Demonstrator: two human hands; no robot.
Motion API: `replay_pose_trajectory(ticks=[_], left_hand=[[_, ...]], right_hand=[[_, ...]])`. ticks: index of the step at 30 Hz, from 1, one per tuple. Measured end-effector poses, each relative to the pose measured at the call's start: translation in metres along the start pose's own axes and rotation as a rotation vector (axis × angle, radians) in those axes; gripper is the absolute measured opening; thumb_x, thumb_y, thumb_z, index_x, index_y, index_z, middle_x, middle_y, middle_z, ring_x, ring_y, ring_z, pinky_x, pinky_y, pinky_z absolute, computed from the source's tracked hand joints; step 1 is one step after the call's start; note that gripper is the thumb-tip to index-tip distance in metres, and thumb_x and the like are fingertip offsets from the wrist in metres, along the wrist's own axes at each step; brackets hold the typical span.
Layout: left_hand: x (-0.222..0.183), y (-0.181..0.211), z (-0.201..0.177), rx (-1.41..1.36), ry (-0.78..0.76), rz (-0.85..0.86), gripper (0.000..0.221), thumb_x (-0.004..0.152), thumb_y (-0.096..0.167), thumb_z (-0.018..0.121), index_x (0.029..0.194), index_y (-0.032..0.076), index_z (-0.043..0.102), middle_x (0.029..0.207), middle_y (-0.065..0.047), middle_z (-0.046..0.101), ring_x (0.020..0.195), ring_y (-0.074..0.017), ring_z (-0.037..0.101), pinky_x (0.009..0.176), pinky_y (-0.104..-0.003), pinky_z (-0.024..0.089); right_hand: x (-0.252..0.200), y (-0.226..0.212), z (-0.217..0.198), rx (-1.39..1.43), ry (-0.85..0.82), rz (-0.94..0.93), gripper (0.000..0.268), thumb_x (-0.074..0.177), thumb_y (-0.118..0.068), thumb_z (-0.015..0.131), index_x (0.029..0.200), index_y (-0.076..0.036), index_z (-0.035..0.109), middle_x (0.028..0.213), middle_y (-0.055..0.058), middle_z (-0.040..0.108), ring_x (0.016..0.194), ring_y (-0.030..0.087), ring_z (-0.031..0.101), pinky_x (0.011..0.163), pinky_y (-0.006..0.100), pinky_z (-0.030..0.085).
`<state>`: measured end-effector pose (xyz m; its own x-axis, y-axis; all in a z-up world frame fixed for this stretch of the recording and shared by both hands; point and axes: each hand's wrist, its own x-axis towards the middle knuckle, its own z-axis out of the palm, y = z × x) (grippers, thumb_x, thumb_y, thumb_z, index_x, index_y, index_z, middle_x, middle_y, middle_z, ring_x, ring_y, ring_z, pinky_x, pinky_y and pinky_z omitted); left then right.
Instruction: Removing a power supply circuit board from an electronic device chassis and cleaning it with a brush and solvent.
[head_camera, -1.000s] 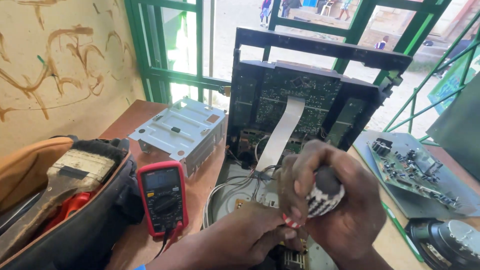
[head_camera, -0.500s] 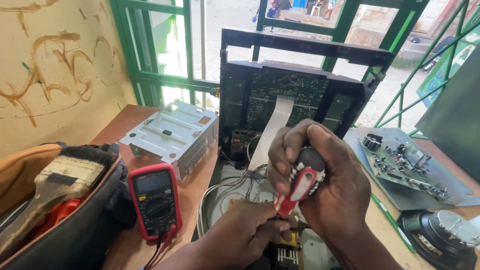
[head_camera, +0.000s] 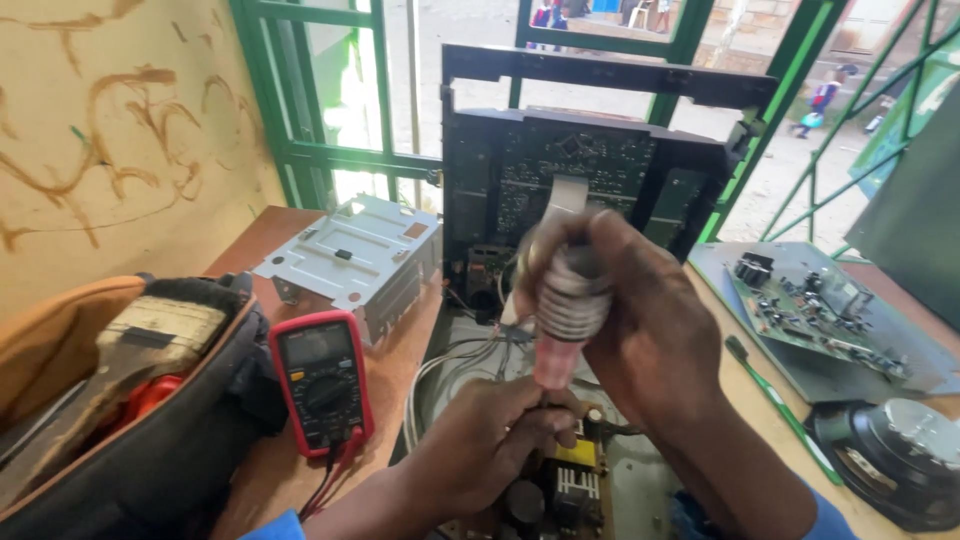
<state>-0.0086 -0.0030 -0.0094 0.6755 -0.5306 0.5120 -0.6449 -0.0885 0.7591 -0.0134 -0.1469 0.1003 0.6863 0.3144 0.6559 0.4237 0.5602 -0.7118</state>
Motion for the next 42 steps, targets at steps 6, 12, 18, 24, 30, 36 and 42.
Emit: replay_pose_trajectory(ticks=[6, 12, 18, 24, 30, 36, 42], left_hand=[[-0.003, -0.001, 0.0, 0.15, -0.053, 0.017, 0.036, 0.107, 0.027, 0.054, 0.079, 0.01, 0.04, 0.066, -0.006, 0.054, 0.057, -0.024, 0.044, 0.059, -0.04, 0.038], [0.003, 0.012, -0.01, 0.063, -0.032, 0.162, 0.024, 0.104, 0.017, 0.044, 0.11, 0.008, 0.065, 0.104, -0.006, 0.077, 0.091, -0.0271, 0.079, 0.076, -0.035, 0.055], [0.008, 0.011, -0.007, 0.112, 0.098, 0.149, 0.012, 0.1, 0.021, 0.063, 0.094, 0.014, 0.071, 0.075, 0.002, 0.071, 0.059, -0.0116, 0.063, 0.059, -0.028, 0.051], [0.011, 0.01, 0.007, 0.255, 0.298, 0.101, 0.019, 0.079, 0.031, 0.088, 0.078, 0.016, 0.076, 0.069, 0.004, 0.076, 0.059, -0.0043, 0.066, 0.059, -0.024, 0.052], [0.018, 0.021, 0.001, 0.272, 0.176, 0.132, 0.026, 0.096, 0.037, 0.065, 0.104, 0.013, 0.071, 0.07, -0.003, 0.066, 0.055, -0.0153, 0.053, 0.056, -0.033, 0.044], [0.013, 0.003, -0.01, 0.038, 0.033, 0.134, 0.015, 0.099, 0.016, 0.062, 0.11, 0.008, 0.069, 0.096, -0.003, 0.079, 0.085, -0.0141, 0.076, 0.077, -0.028, 0.058], [0.01, 0.003, 0.003, 0.147, 0.347, 0.025, 0.027, 0.079, 0.033, 0.084, 0.077, 0.014, 0.065, 0.066, 0.003, 0.064, 0.06, -0.008, 0.054, 0.06, -0.027, 0.047]], right_hand=[[0.002, -0.005, 0.008, 0.115, -0.065, 0.031, 0.05, 0.104, -0.038, 0.041, 0.076, -0.001, 0.059, 0.054, 0.011, 0.047, 0.045, 0.017, 0.043, 0.042, 0.03, 0.036], [-0.002, 0.01, -0.002, 0.14, 0.003, -0.074, 0.036, 0.097, -0.029, 0.072, 0.1, -0.005, 0.045, 0.093, 0.014, 0.048, 0.055, 0.022, 0.05, 0.045, 0.028, 0.04], [0.003, 0.005, -0.012, 0.196, -0.033, 0.021, 0.055, 0.11, -0.036, 0.038, 0.09, 0.006, 0.068, 0.069, 0.016, 0.06, 0.06, 0.022, 0.059, 0.052, 0.029, 0.049], [-0.002, 0.007, -0.026, 0.327, -0.052, -0.042, 0.041, 0.096, -0.03, 0.077, 0.108, 0.001, 0.052, 0.1, 0.018, 0.053, 0.071, 0.025, 0.061, 0.064, 0.033, 0.049], [-0.008, -0.001, -0.014, 0.034, 0.049, -0.06, 0.03, 0.098, -0.032, 0.067, 0.1, -0.006, 0.052, 0.089, 0.01, 0.048, 0.069, 0.019, 0.054, 0.062, 0.027, 0.048], [-0.002, 0.003, -0.016, 0.002, 0.117, 0.015, 0.041, 0.096, -0.041, 0.065, 0.094, 0.0, 0.066, 0.088, 0.013, 0.066, 0.073, 0.02, 0.066, 0.065, 0.03, 0.059], [-0.003, 0.014, -0.012, -0.216, 0.223, 0.107, 0.032, 0.076, -0.017, 0.074, 0.101, -0.006, 0.058, 0.091, 0.009, 0.06, 0.062, 0.012, 0.059, 0.051, 0.02, 0.057]])
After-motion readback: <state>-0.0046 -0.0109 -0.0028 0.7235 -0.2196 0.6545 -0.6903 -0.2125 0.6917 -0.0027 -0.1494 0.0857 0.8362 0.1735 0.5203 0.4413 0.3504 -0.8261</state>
